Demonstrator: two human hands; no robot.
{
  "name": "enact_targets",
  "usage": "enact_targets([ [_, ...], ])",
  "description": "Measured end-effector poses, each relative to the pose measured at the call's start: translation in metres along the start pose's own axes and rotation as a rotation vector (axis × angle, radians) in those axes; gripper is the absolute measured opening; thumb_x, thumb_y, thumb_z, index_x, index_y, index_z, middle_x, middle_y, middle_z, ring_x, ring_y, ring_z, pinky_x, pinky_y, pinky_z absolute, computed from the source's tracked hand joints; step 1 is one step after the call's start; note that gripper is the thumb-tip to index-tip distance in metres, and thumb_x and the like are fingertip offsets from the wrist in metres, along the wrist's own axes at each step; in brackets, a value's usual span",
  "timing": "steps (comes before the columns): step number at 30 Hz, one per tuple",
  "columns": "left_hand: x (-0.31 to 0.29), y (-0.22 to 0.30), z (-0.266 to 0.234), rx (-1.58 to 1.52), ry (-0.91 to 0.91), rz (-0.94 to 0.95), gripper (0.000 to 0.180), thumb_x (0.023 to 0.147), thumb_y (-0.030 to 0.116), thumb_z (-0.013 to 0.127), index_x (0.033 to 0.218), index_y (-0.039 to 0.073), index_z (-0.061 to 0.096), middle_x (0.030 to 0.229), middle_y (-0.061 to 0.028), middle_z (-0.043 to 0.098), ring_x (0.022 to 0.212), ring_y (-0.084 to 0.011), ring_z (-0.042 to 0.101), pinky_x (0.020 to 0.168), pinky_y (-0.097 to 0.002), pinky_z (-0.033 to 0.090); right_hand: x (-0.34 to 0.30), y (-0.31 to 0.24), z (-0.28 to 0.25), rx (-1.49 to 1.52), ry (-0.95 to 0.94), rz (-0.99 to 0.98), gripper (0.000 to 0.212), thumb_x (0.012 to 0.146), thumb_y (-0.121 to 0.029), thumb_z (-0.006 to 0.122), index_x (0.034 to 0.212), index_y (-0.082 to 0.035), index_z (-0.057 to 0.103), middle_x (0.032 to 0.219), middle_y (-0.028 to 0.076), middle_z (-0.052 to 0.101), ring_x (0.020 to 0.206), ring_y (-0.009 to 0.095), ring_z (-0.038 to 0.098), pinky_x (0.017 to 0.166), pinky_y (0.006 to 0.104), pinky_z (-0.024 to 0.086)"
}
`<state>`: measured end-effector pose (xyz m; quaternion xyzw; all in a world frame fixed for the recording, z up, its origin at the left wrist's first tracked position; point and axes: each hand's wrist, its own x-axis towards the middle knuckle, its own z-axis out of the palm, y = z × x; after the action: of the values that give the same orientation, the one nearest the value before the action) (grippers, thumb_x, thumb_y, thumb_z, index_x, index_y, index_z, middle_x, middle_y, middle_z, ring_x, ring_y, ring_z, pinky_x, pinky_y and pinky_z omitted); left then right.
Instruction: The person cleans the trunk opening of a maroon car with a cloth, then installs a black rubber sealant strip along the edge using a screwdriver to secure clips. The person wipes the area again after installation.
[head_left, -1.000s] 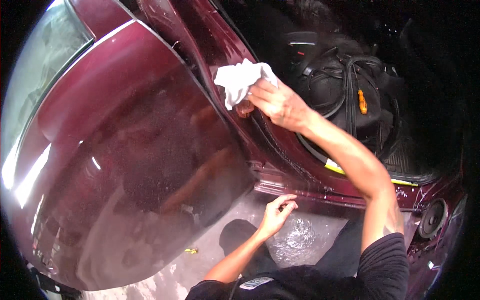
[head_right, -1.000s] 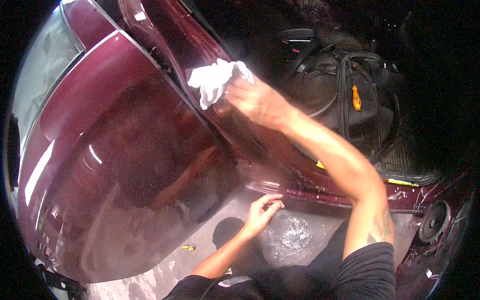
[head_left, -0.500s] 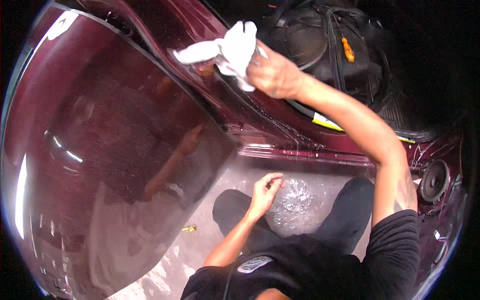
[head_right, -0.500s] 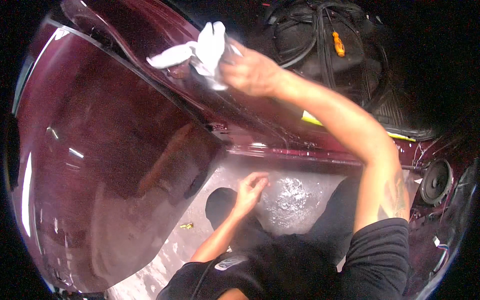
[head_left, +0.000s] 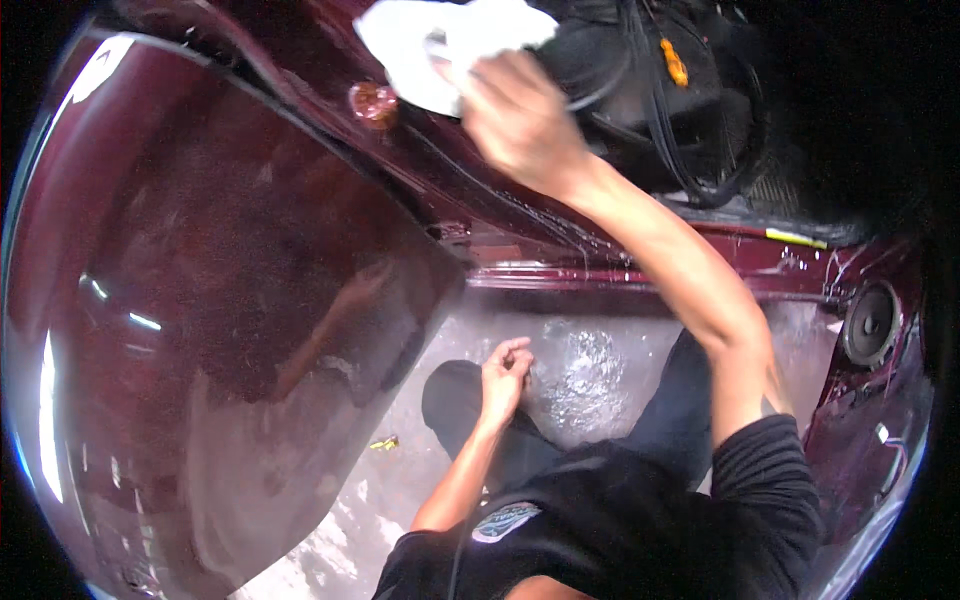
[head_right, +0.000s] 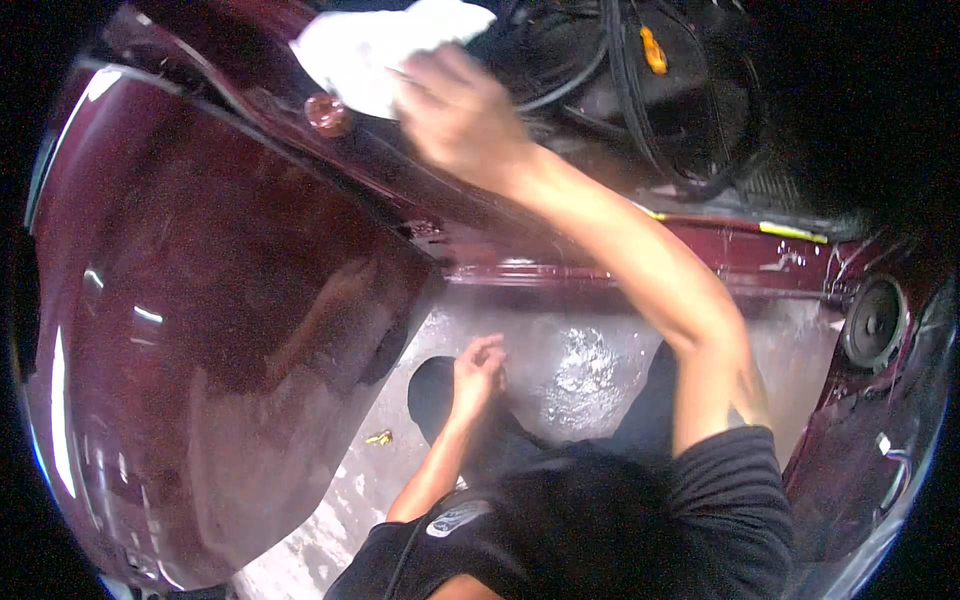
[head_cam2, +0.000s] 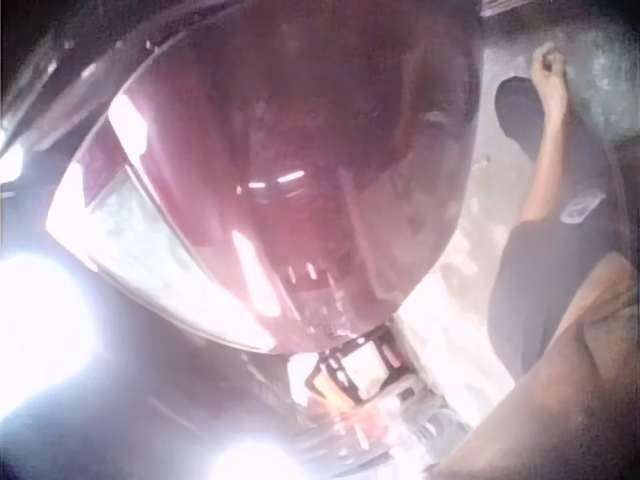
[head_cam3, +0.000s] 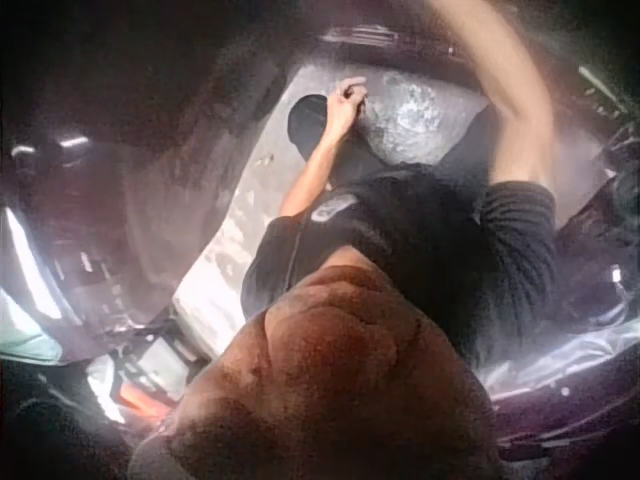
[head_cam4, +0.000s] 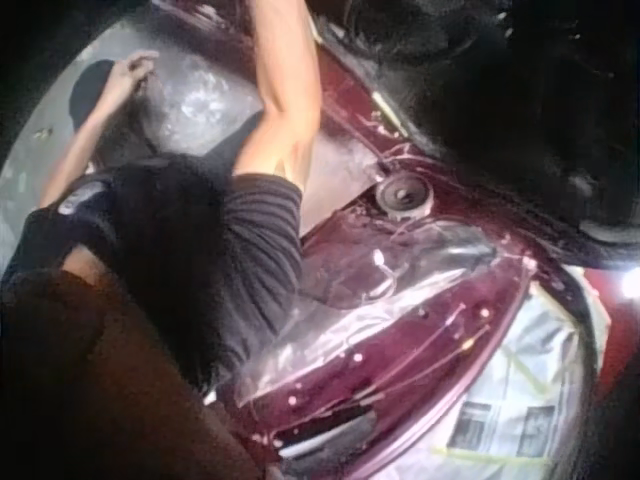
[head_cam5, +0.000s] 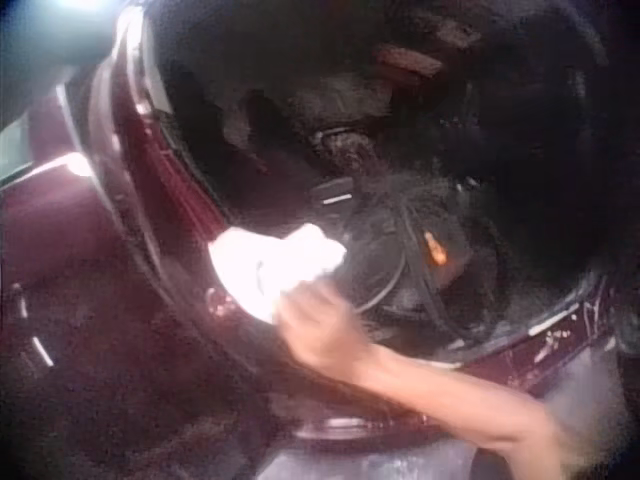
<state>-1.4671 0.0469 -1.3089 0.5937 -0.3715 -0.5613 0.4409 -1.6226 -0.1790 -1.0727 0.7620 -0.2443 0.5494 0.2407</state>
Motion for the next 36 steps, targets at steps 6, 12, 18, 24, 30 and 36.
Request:
enact_targets([
  [6,0.008,0.018,0.011,-0.114,0.013,0.109,0.036,0.090,-0.001,0.061,0.125,0.002,0.056,0.097,-0.0035,0.062,0.074,-0.0119,0.060,0.059,-0.0259,0.051,-0.099,-0.052,0.055,0.205,-0.110,0.320,0.050,0.088,-0.013,0.061,0.136,-0.001,0.053,0.137,0.020,0.055,0.130,0.035,0.051,0.107,0.0487,0.043],
  [12,0.006,0.030,-0.002,-0.157,0.028,0.049,0.040,0.087,-0.003,0.059,0.126,0.003,0.051,0.097,-0.0049,0.061,0.071,-0.0142,0.060,0.061,-0.0277,0.053,-0.275,-0.034,-0.022,0.087,-0.341,0.541,0.041,0.082,-0.002,0.057,0.122,0.002,0.063,0.121,0.021,0.065,0.117,0.040,0.059,0.105,0.0486,0.043],
  [18,0.017,0.037,0.003,-0.263,0.034,0.004,0.049,0.079,-0.006,0.059,0.127,0.004,0.051,0.105,-0.0081,0.058,0.086,-0.0185,0.062,0.072,-0.0312,0.055,-0.131,-0.087,0.047,0.387,0.094,0.562,0.047,0.088,-0.008,0.063,0.133,0.000,0.058,0.142,0.026,0.050,0.132,0.040,0.049,0.113,0.0493,0.037],
  [24,0.011,0.051,0.004,-0.467,-0.065,0.123,0.049,0.079,-0.011,0.057,0.123,0.006,0.049,0.112,-0.0101,0.056,0.100,-0.0238,0.061,0.086,-0.0401,0.056,-0.091,-0.071,0.065,0.357,-0.040,0.435,0.047,0.094,-0.015,0.064,0.139,-0.006,0.057,0.145,0.020,0.049,0.130,0.038,0.050,0.107,0.0474,0.042],
  [30,0.016,0.101,0.017,-0.462,-0.184,0.212,0.043,0.090,0.001,0.068,0.128,0.009,0.050,0.111,-0.0091,0.064,0.091,-0.0223,0.066,0.066,-0.0330,0.058,-0.247,-0.027,-0.026,0.296,-0.212,0.677,0.036,0.085,-0.007,0.067,0.121,0.000,0.066,0.115,0.019,0.068,0.107,0.036,0.064,0.092,0.0461,0.051],
  [36,0.030,0.133,0.004,-0.385,-0.169,0.443,0.042,0.089,-0.002,0.070,0.127,0.005,0.054,0.112,-0.0082,0.065,0.088,-0.0152,0.064,0.065,-0.0272,0.051,-0.224,0.023,-0.082,0.027,-0.185,0.704,0.019,0.087,-0.008,0.061,0.100,0.004,0.068,0.101,0.023,0.065,0.093,0.039,0.064,0.081,0.0456,0.054],
])
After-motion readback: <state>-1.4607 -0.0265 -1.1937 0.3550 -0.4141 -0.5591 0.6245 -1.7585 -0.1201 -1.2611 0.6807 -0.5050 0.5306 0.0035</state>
